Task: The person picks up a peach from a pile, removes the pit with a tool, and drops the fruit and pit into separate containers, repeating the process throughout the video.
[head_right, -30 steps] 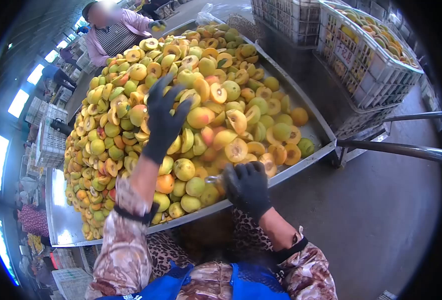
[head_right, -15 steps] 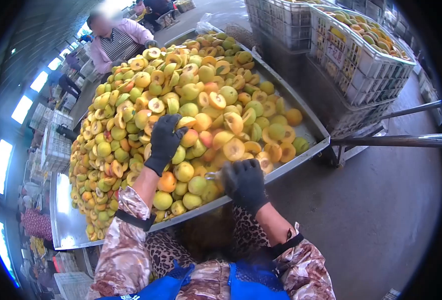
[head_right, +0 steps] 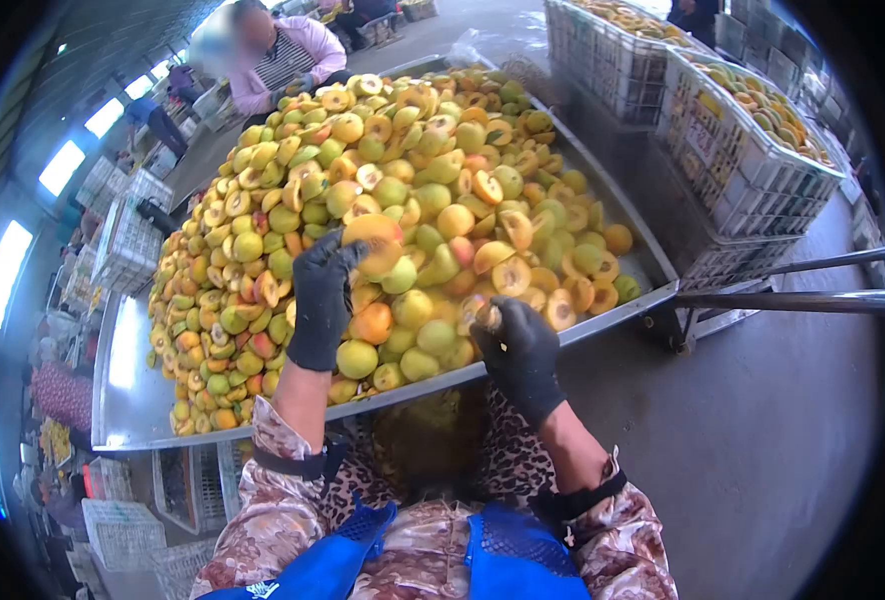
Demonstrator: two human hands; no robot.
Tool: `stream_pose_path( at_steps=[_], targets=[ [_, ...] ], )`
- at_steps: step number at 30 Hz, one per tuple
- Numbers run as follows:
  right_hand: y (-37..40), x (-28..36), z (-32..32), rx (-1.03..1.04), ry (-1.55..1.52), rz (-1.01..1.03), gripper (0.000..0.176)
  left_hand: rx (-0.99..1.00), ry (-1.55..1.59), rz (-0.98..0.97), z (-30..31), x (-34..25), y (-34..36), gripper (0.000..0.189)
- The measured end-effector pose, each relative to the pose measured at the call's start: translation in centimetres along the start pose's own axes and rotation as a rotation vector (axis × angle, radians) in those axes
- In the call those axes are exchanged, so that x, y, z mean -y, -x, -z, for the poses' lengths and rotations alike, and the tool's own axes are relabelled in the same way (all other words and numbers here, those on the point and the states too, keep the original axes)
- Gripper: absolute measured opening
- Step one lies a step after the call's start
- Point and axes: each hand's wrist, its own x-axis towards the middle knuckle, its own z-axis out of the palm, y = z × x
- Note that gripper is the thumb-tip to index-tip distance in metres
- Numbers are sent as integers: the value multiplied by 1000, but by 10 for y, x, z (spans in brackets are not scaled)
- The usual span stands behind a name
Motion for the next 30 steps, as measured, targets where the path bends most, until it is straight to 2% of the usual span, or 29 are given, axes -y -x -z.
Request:
stream_pose_path(
  at_steps=[1, 3, 5, 7, 9, 10, 13, 14, 17, 18, 20, 22, 24, 27, 28, 30],
  targets=[
    [-1, 27, 0, 39, -325, -233, 34, 17, 116, 114, 3, -1, 16, 26],
    [-5, 77, 1, 93, -952, -717, 28, -8, 69, 212, 3, 11, 47, 26],
    [-6, 92, -2, 215, -984, -819, 24, 32, -21, 263, -5, 6, 79, 25],
    [-11, 92, 4, 336, -996, -880, 22, 98, 166, 353, -5, -9, 100, 34],
    [-14, 90, 8, 480, -995, -910, 22, 40, 590, 400, -3, -7, 115, 44],
    [-14, 93, -5, 493, -868, -827, 26, 54, 729, 446, -11, -7, 121, 52],
    [4, 83, -31, 367, -706, -693, 29, -145, 951, 613, -11, 6, 134, 48],
    [7, 77, -28, 376, -576, -698, 32, -97, 811, 546, -7, 11, 141, 47],
    [19, 90, 2, 466, -675, -630, 32, -134, 962, 547, -7, 6, 148, 48],
    [34, 85, -4, 463, -730, -565, 30, -81, 1006, 535, -4, 12, 152, 51],
    [50, 93, 1, 538, -695, -623, 22, -89, 620, 449, -20, 1, 156, 43],
    [58, 90, 0, 606, -542, -618, 21, -71, 431, 383, -30, -15, 158, 44],
    [64, 92, -1, 558, -671, -651, 21, -28, 424, 358, -32, -28, 160, 51],
    [65, 103, -3, 497, -790, -665, 20, -45, 675, 382, -31, -30, 161, 52],
    [65, 104, -3, 483, -818, -661, 19, -59, 645, 386, -33, -30, 160, 46],
    [69, 103, -8, 485, -698, -410, 19, -98, 612, 404, -34, -32, 159, 39]
  ],
)
